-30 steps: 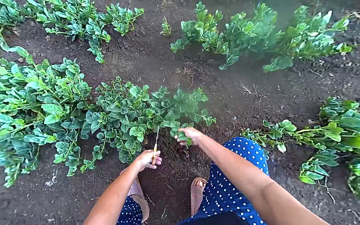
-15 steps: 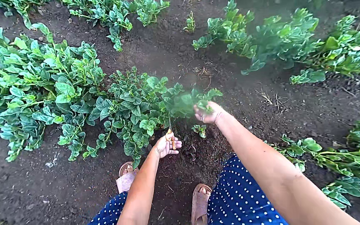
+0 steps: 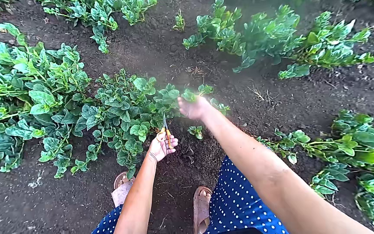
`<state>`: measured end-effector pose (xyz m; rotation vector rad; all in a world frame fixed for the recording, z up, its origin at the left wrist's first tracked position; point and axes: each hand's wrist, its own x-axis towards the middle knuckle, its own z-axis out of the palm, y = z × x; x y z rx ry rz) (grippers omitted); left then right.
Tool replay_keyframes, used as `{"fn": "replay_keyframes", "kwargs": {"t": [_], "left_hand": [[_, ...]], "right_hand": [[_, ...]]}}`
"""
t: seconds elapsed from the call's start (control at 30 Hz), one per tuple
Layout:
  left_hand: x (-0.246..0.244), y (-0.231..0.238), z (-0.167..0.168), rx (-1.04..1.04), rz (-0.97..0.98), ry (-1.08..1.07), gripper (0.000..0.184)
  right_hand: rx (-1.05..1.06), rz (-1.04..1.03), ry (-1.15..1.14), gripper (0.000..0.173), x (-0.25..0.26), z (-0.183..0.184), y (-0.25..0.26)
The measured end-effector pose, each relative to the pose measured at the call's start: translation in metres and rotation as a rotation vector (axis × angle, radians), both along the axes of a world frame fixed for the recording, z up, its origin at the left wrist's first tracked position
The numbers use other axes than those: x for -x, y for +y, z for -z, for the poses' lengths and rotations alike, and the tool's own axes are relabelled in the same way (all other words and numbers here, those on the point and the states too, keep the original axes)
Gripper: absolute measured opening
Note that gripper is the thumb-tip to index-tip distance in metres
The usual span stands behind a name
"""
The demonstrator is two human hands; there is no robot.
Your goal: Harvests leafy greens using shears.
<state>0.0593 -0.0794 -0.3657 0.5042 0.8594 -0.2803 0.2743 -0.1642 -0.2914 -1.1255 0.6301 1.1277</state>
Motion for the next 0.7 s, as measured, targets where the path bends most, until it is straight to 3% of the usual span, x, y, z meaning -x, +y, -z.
{"fn": "replay_keyframes", "kwargs": {"t": [0.3, 0.4, 0.7], "left_hand": [[0.0, 0.001, 0.004, -0.007, 0.103, -0.002, 0.053], [-0.005, -0.001, 0.007, -0.045, 0.129, 0.036, 0.047], [-0.01, -0.006, 0.017, -0.221, 0.314, 0.151, 0.032]], "right_hand": [[0.022, 0.056, 0.02, 0.036, 0.009, 0.01, -0.018], [-0.001, -0.006, 0.003, 0.039, 0.014, 0.024, -0.028], [0.087, -0.264, 0.028, 0.037, 0.062, 0.016, -0.066]]}}
